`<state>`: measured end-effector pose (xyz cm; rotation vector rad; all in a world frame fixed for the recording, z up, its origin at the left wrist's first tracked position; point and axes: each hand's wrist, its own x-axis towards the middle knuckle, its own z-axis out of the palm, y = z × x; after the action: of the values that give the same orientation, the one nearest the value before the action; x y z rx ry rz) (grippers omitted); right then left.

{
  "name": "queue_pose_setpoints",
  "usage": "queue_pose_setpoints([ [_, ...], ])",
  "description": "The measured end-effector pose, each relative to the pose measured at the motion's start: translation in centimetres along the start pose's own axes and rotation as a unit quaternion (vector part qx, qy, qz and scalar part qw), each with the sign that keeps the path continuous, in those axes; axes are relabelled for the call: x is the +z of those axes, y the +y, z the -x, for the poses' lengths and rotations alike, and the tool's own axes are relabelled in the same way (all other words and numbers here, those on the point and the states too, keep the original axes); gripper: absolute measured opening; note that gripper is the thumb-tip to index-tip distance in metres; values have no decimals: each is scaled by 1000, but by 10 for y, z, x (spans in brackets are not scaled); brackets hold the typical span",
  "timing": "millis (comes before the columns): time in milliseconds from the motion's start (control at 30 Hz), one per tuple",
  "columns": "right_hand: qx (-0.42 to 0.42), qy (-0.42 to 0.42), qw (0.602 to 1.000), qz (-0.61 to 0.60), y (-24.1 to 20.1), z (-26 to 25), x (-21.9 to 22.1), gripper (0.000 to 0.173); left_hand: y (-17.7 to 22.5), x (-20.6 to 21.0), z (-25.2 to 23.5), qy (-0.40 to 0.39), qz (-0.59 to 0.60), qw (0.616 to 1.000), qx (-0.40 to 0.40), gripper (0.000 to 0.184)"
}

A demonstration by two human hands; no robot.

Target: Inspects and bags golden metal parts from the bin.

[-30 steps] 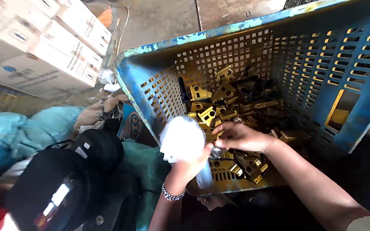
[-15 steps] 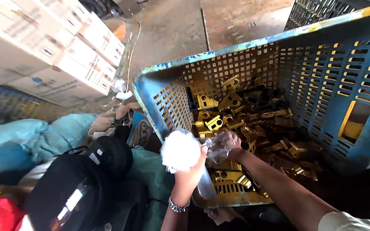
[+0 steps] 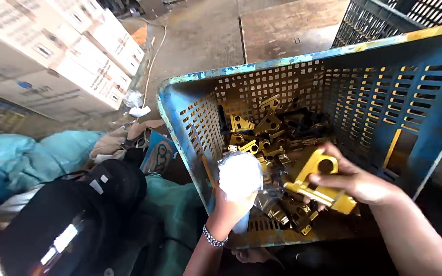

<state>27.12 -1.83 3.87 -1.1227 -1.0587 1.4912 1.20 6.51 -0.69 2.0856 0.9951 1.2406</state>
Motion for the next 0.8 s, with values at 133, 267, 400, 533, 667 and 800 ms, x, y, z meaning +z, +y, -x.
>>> queue_pose_setpoints([
  [133,-53,65,979,184,29,-16,46,44,22,6,-3,-35,187,971,-144,40],
  [267,-83,54,906,412,64,-27,78,45,17,1,-3,-59,161,973,-156,38],
  [400,-11,26,891,454,66,-39,75,55,13,4,5,-105,99,989,-45,29],
  [533,83,27,962,260,58,-48,72,80,12,11,7,-137,22,990,-8,32],
  [667,69,41,994,72,56,-43,60,79,-5,12,9,-32,-99,994,-41,54],
  [800,-23,178,973,146,57,-44,62,56,19,8,17,-128,-72,989,6,37],
])
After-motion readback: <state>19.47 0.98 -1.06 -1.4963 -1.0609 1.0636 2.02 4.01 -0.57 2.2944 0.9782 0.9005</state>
